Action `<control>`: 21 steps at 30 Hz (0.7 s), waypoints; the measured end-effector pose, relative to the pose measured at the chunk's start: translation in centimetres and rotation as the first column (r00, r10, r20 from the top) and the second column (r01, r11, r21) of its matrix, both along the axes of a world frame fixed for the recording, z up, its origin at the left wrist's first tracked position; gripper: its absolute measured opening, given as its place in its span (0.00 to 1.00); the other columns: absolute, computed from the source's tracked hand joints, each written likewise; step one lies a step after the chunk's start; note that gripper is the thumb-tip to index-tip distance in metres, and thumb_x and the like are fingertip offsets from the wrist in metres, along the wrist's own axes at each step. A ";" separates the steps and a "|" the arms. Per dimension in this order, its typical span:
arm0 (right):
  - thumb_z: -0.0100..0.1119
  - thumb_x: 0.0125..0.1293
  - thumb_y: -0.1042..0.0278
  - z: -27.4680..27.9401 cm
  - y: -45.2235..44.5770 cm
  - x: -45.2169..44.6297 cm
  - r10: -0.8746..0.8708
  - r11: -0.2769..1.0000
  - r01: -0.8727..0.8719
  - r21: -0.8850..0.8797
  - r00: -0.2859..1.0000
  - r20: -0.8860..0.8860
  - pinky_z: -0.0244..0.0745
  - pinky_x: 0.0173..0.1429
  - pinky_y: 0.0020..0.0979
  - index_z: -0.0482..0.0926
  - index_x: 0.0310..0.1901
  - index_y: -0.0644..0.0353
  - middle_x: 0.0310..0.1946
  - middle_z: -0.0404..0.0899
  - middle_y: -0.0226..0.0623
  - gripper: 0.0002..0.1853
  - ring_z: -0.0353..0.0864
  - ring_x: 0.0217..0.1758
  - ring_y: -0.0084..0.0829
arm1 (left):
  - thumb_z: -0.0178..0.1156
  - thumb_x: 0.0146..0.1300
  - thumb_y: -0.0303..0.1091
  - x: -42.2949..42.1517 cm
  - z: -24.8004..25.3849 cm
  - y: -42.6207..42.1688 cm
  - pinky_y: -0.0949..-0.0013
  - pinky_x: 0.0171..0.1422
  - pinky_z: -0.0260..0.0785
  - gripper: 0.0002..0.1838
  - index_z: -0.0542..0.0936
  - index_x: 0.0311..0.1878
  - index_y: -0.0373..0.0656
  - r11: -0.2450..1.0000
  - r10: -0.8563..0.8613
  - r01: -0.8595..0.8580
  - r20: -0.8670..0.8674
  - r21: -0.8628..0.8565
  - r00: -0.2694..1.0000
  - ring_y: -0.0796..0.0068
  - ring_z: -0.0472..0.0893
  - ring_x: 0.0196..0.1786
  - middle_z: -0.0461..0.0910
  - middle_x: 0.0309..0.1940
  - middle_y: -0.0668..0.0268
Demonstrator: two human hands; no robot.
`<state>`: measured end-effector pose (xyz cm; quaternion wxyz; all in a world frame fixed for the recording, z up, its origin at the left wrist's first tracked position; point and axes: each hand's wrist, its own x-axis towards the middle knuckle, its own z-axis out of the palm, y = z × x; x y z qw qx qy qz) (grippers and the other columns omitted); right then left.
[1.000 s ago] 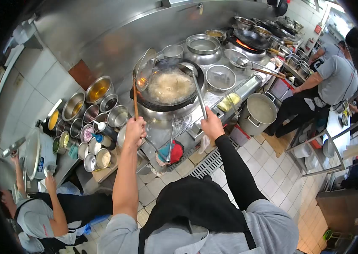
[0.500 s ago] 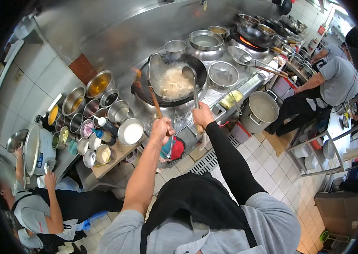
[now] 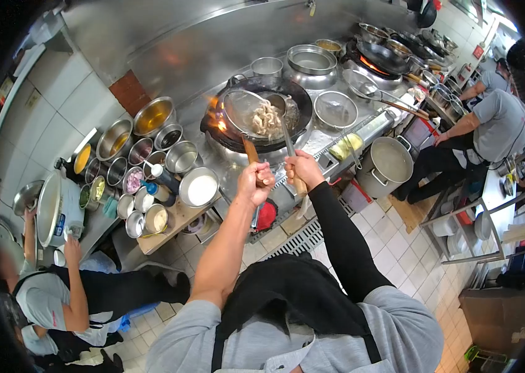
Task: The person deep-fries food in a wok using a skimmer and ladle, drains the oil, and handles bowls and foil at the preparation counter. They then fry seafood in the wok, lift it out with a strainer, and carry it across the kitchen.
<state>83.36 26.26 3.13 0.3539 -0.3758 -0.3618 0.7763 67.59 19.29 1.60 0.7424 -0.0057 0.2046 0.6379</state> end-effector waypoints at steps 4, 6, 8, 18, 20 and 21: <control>0.57 0.61 0.74 0.7 0.7 -0.2 0.057 0.980 -0.087 0.178 0.984 0.167 0.64 0.17 0.33 0.65 0.58 0.64 0.19 0.69 0.31 0.23 0.68 0.14 0.26 | 0.50 0.60 0.24 -0.1 0.2 0.4 0.77 0.23 0.59 0.08 0.69 0.40 0.30 0.999 0.010 -0.018 0.149 0.050 0.989 0.83 0.64 0.18 0.63 0.17 0.73; 0.56 0.60 0.73 0.6 1.7 0.0 0.009 0.925 -0.146 0.352 0.932 0.362 0.68 0.21 0.35 0.64 0.62 0.66 0.22 0.73 0.36 0.27 0.72 0.17 0.31 | 0.50 0.59 0.23 -0.2 0.4 0.2 0.77 0.22 0.59 0.08 0.68 0.41 0.29 0.998 0.003 -0.018 0.236 0.061 0.972 0.83 0.64 0.17 0.63 0.18 0.73; 0.55 0.59 0.71 -1.5 3.5 0.3 -0.144 0.795 -0.254 0.551 0.803 0.578 0.76 0.30 0.40 0.64 0.62 0.66 0.26 0.80 0.46 0.28 0.79 0.23 0.39 | 0.50 0.59 0.23 -0.7 1.4 -0.1 0.78 0.22 0.59 0.09 0.68 0.41 0.29 0.998 -0.018 -0.005 0.321 0.070 0.947 0.84 0.63 0.17 0.63 0.18 0.72; 0.54 0.62 0.66 1.5 -5.1 4.5 -0.425 0.441 -0.488 0.754 0.626 0.654 0.69 0.43 0.54 0.61 0.65 0.63 0.33 0.77 0.63 0.30 0.77 0.38 0.62 | 0.52 0.58 0.23 -2.0 2.1 -2.0 0.78 0.22 0.58 0.08 0.70 0.41 0.32 0.994 -0.079 0.055 0.281 0.095 0.957 0.84 0.62 0.18 0.64 0.19 0.72; 0.55 0.62 0.66 -1.4 -3.0 2.2 -0.445 0.504 -0.509 0.698 0.539 0.715 0.70 0.43 0.54 0.61 0.65 0.63 0.31 0.77 0.63 0.30 0.77 0.38 0.62 | 0.51 0.58 0.23 -1.7 2.3 -2.2 0.78 0.22 0.57 0.08 0.70 0.41 0.33 0.994 -0.080 0.055 0.269 0.098 0.960 0.84 0.62 0.18 0.64 0.20 0.73; 0.55 0.61 0.66 -2.5 -1.4 1.2 -0.438 0.518 -0.468 0.716 0.575 0.692 0.71 0.43 0.54 0.62 0.64 0.64 0.31 0.77 0.63 0.29 0.77 0.38 0.62 | 0.51 0.58 0.24 -1.5 2.3 -2.3 0.79 0.23 0.57 0.08 0.70 0.41 0.33 0.993 -0.077 0.051 0.266 0.103 0.961 0.84 0.62 0.18 0.64 0.20 0.73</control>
